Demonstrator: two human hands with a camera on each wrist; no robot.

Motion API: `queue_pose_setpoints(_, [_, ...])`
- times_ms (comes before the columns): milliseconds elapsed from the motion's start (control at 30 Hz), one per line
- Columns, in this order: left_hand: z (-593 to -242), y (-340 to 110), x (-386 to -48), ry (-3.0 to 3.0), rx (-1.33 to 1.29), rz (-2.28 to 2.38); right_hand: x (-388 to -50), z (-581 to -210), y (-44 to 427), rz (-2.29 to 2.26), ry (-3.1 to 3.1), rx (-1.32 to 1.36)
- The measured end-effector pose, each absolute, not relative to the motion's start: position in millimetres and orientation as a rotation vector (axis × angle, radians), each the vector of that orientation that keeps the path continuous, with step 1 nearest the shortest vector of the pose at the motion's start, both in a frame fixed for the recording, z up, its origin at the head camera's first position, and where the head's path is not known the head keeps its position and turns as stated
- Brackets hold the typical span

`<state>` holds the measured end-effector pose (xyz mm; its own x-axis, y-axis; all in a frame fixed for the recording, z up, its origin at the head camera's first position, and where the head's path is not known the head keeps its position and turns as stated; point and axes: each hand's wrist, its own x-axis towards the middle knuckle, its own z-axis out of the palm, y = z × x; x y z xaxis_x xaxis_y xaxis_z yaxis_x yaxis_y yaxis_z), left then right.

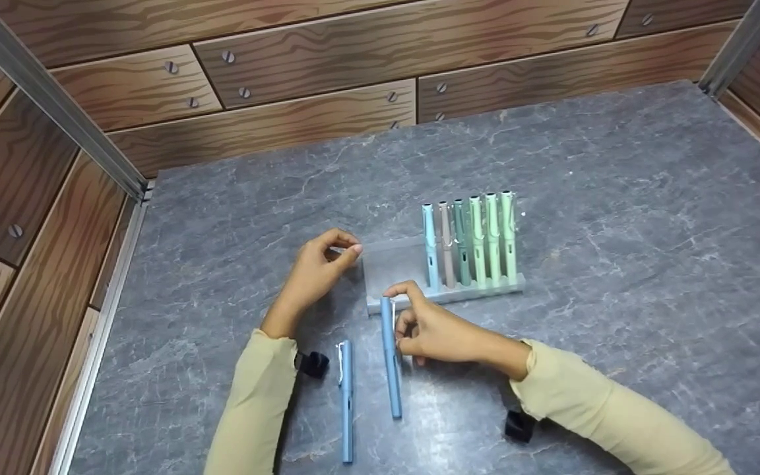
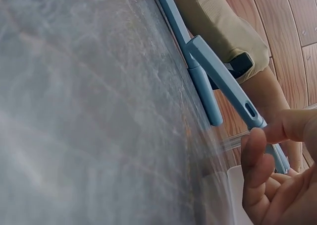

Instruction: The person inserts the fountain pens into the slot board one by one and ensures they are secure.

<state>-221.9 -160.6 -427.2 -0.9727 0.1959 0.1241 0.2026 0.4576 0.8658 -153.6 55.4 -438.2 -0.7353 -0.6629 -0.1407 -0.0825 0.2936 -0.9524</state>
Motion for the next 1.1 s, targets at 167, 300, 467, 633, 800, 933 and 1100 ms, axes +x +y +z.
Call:
queue_pose_setpoints(167, [-426, -160, -222, -2.690, -0.351, -1.596, -154, -437, 59, -1.479, 2.030, -0.634])
queue_pose_setpoints(300, [-426, -159, -222, -2.681, -0.354, -1.598, -155, -438, 61, -1.476, 2.050, -0.637])
queue_pose_setpoints(467, [-426, -158, -223, -2.682, -0.359, -1.591, -156, -435, 64, -1.476, 2.073, -0.638])
queue_pose_setpoints(633, [-427, -159, -223, -2.682, -0.365, -1.581, -159, -424, 69, -1.529, 2.099, -0.616])
queue_pose_setpoints(800, [-429, -161, -224, -2.674, -0.366, -1.585, -162, -416, 73, -1.543, 2.178, -0.635])
queue_pose_setpoints(933, [-429, -162, -224, -2.679, -0.368, -1.594, -164, -411, 76, -1.470, 2.328, -0.671])
queue_pose_setpoints(1100, [-427, -162, -223, -2.694, -0.373, -1.571, -167, -404, 77, -1.409, 2.522, -0.703])
